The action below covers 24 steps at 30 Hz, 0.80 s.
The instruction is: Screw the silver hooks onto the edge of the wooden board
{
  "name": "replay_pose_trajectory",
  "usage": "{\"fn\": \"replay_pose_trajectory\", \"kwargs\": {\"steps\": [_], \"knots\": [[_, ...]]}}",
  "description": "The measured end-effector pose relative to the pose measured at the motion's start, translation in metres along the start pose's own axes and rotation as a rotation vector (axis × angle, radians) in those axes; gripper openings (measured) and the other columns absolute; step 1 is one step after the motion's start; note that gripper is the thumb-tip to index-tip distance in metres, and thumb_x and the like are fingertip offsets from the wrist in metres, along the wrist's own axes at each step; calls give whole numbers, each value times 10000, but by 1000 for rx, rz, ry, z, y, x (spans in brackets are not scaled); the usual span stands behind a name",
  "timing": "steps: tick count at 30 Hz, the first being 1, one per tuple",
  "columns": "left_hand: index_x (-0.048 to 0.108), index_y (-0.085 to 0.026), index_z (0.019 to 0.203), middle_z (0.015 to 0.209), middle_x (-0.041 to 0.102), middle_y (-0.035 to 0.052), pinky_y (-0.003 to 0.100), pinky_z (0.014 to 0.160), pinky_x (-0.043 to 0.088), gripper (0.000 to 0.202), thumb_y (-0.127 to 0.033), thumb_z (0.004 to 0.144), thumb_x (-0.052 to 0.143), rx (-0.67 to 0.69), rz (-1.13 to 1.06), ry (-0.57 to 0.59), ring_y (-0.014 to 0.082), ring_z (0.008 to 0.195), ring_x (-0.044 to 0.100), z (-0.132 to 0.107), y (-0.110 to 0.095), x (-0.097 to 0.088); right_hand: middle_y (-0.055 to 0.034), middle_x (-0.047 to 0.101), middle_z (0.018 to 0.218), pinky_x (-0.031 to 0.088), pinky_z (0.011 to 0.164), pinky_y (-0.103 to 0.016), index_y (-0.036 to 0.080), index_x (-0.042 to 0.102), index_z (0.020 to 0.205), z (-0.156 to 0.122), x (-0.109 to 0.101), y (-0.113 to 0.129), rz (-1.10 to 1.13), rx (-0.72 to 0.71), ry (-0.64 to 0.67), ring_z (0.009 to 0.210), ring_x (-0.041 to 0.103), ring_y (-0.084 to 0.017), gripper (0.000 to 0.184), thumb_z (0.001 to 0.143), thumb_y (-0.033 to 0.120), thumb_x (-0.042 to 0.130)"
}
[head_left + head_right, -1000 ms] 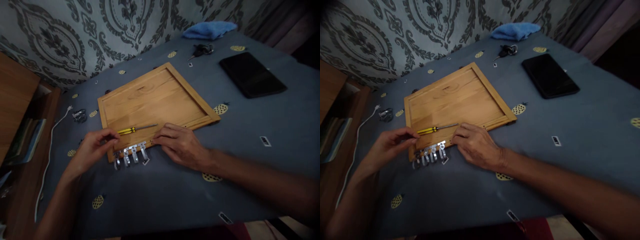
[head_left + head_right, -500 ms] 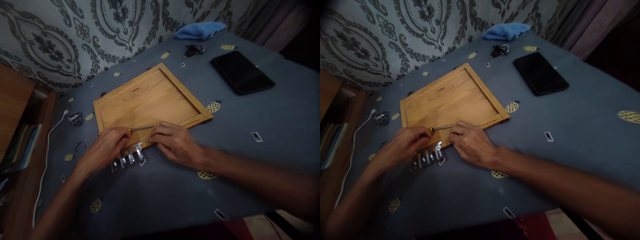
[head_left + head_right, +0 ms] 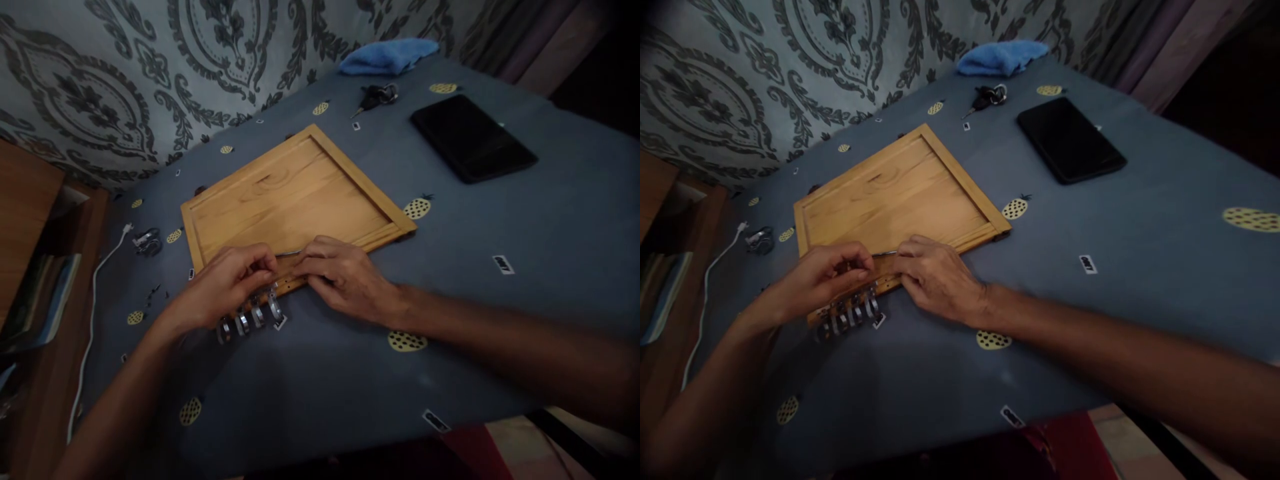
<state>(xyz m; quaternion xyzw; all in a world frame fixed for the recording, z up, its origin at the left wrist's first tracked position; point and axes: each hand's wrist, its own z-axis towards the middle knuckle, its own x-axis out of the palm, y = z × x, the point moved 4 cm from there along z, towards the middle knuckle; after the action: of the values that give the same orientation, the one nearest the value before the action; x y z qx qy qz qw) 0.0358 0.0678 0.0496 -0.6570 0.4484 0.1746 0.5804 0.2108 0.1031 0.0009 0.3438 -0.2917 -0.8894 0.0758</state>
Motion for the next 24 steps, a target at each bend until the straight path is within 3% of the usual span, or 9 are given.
{"fn": "replay_pose_trajectory", "kwargs": {"steps": [8,17,24], "knots": [[572,-216,919,771,584,-24,260,618,379,84,-249,896,499,41,-46,106,133,682,511,8,-13,6,-78,674,835,513,744,-337,145,710,902,0,-1,-2,4,9,-26,819,606,-206,252,906,41,480],[531,-222,972,868,598,-2,273,678,425,79,-262,909,506,45,-98,180,154,801,556,12,-8,11,-63,655,837,504,738,-336,179,683,866,0,-2,-3,-14,28,-14,814,597,-195,272,895,47,447],[528,-220,975,861,605,0,270,661,414,82,-267,908,530,36,-117,194,149,775,550,13,-8,11,-70,650,834,489,735,-329,165,682,868,0,-1,-4,-3,21,-13,811,591,-195,264,889,43,450]]}}
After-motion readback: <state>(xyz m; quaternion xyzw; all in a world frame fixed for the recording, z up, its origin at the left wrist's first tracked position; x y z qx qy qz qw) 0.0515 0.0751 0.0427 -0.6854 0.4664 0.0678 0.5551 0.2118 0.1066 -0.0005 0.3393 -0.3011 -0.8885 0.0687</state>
